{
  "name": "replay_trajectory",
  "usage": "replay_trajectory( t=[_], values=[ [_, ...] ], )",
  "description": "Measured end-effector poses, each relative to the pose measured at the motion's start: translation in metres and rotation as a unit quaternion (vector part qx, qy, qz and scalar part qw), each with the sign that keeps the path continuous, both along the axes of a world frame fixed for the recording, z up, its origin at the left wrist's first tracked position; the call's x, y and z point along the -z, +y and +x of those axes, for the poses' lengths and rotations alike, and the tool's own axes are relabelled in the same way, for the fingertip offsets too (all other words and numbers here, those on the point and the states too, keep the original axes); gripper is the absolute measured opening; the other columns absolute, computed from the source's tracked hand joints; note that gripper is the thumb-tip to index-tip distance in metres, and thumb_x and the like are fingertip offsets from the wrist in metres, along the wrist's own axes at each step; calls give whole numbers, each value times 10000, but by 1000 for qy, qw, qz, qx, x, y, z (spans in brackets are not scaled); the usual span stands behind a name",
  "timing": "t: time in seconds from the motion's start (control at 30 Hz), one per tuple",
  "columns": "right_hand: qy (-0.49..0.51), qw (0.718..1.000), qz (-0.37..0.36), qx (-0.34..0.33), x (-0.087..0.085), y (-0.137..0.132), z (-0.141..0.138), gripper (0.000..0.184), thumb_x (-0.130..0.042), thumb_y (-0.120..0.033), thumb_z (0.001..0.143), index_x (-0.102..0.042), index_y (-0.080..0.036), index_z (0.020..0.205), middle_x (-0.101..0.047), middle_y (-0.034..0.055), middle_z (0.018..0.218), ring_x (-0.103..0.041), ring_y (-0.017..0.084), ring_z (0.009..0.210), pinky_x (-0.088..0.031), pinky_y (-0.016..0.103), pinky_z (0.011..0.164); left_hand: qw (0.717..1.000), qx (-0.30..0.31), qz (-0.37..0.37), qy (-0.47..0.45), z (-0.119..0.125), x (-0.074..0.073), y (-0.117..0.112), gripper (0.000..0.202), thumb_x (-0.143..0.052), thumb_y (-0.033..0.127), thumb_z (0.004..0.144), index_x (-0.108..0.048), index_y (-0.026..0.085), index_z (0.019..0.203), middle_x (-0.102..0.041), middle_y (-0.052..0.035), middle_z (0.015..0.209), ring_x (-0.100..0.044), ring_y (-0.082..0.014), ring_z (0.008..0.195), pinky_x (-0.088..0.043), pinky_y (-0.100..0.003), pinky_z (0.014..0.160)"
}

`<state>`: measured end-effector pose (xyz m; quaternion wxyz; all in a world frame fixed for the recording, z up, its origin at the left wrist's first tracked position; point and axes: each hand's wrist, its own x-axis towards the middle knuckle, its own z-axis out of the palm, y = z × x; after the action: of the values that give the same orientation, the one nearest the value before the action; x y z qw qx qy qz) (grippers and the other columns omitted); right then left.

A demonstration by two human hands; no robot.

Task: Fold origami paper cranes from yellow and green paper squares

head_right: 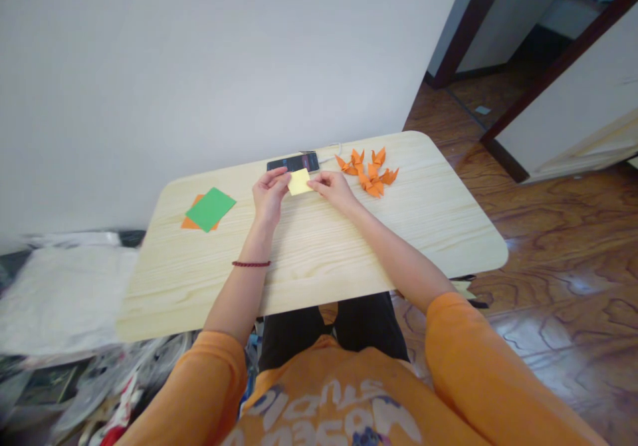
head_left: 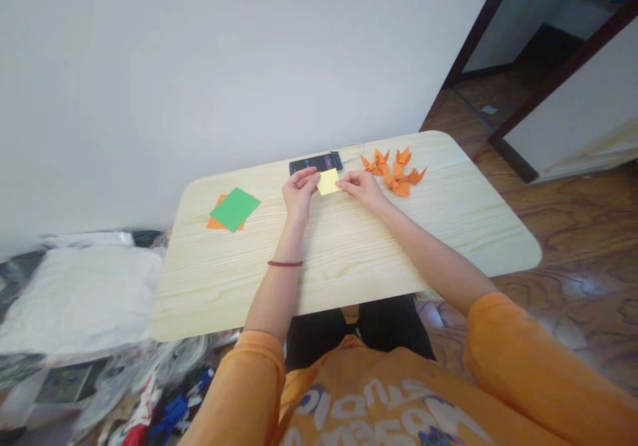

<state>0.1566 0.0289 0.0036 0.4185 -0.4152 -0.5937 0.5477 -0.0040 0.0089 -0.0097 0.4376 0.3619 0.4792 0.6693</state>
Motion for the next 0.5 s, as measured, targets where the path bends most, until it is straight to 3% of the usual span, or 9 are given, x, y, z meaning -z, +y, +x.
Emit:
replay_trajectory(
  t=[0.17,0.27,0.4,0.5],
  values=[
    [-20,998,-11,-50,2,-3,0,404,-779,-480,563,-521,-170,571,-421,-81,445,-325,45,440,-202,218,446,999,9,2,50,-3,-6,-3,303,-797,311,612,-697,173,862,-732,-54,778,-687,-174,723,-558,-313,701],
    [-4,996,-48,-73,2,-5,0,351,-798,-409,548,-559,-161,614,-489,-63,483,-363,48,444,-236,216,446,995,55,14,81,-2,-12,-5,314,-797,331,633,-707,171,889,-737,-78,821,-697,-204,798,-553,-329,747],
    [73,995,-67,-26,1,-4,0,360,-814,-397,518,-614,-152,689,-560,-36,532,-439,64,475,-315,217,467,992,94,46,73,5,-19,-9,389,-747,432,692,-685,200,998,-717,-90,1049,-675,-212,951,-547,-307,756],
    [122,990,-71,7,0,-1,2,348,-816,-392,522,-619,-163,696,-612,-13,603,-521,85,556,-405,224,538,986,88,69,122,10,-22,-12,470,-820,357,605,-652,219,1022,-668,-85,1171,-638,-215,1036,-540,-275,741]
  ],
)
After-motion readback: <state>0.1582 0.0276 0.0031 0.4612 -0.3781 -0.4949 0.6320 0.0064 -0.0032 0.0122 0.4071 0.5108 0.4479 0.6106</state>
